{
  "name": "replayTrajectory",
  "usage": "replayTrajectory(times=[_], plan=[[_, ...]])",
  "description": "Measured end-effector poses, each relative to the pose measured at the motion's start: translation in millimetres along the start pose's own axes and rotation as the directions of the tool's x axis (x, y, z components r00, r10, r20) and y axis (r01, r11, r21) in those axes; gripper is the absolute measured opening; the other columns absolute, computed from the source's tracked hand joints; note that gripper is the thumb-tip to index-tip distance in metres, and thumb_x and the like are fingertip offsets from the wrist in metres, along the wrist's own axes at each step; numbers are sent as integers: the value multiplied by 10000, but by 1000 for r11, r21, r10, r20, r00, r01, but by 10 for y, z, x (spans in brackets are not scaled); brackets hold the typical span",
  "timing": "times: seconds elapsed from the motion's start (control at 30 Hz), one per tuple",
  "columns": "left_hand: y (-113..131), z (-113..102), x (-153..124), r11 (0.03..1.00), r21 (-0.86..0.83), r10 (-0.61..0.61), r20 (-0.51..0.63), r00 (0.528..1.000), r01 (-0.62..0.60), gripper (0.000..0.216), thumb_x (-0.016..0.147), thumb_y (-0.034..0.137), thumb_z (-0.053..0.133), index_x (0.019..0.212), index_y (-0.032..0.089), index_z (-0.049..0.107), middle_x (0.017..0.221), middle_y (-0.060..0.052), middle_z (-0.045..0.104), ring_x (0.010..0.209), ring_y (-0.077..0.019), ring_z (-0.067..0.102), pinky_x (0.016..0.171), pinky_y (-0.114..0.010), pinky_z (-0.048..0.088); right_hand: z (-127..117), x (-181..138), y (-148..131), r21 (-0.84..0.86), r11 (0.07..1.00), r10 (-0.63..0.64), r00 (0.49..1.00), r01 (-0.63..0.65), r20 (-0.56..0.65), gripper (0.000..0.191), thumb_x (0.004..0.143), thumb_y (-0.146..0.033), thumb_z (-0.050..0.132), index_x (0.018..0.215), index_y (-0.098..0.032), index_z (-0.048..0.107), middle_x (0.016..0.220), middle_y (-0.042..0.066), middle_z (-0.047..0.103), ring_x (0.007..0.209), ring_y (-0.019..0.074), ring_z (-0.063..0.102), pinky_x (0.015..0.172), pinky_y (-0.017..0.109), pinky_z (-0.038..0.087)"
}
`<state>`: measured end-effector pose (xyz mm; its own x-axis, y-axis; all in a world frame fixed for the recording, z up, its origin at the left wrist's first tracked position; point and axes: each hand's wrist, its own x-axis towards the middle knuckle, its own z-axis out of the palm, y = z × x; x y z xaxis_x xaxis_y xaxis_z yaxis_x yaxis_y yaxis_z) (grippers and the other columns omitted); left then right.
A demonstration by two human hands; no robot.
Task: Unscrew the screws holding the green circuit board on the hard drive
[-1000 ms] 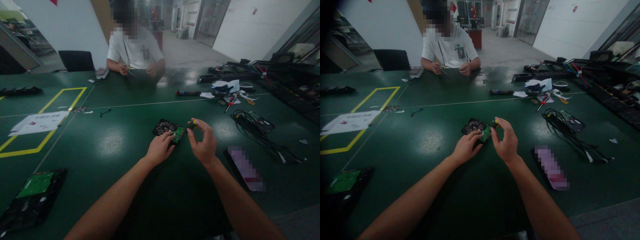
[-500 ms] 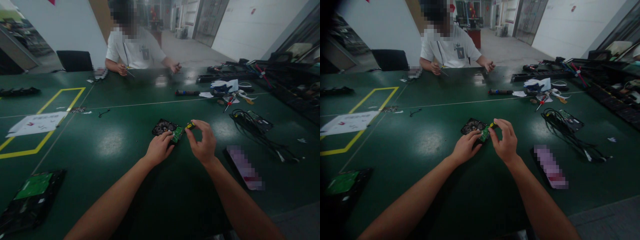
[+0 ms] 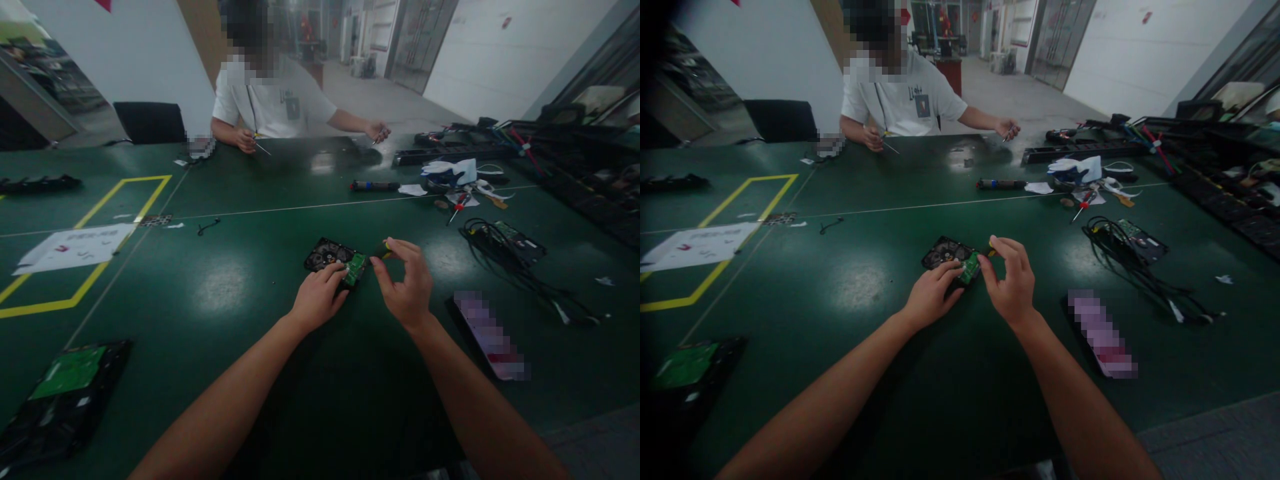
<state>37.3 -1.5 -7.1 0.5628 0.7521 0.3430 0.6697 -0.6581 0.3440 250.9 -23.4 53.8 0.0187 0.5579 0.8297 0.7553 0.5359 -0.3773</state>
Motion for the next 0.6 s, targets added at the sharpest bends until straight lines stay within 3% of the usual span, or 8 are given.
replayTrajectory(times=[0.2,0.43,0.6], plan=[[14,-2,6,1000,7,-13,5,1000,13,438,986,336,597,1407,237,528,1501,-113,558,1311,-290,607,1023,-460,543,19,-7,12,37,999,20,1000,-20,-6,480,942,-165,644,1398,-258,526,1349,110,666,1172,252,697,968,483,630],[17,-9,8,1000,13,-4,0,1000,4,429,988,329,590,1398,220,530,1502,-109,559,1330,-289,591,1031,-467,540,-14,33,0,-23,998,-54,998,53,-41,447,905,-172,726,1321,-271,595,1183,76,718,1104,239,707,952,460,626],[20,-21,6,1000,13,2,-4,1000,-2,431,991,326,584,1406,225,523,1500,-112,560,1326,-292,594,1018,-470,544,-18,28,-17,-19,999,-43,999,42,-17,472,923,-142,664,1368,-274,580,1254,90,699,1160,251,692,996,483,609]])
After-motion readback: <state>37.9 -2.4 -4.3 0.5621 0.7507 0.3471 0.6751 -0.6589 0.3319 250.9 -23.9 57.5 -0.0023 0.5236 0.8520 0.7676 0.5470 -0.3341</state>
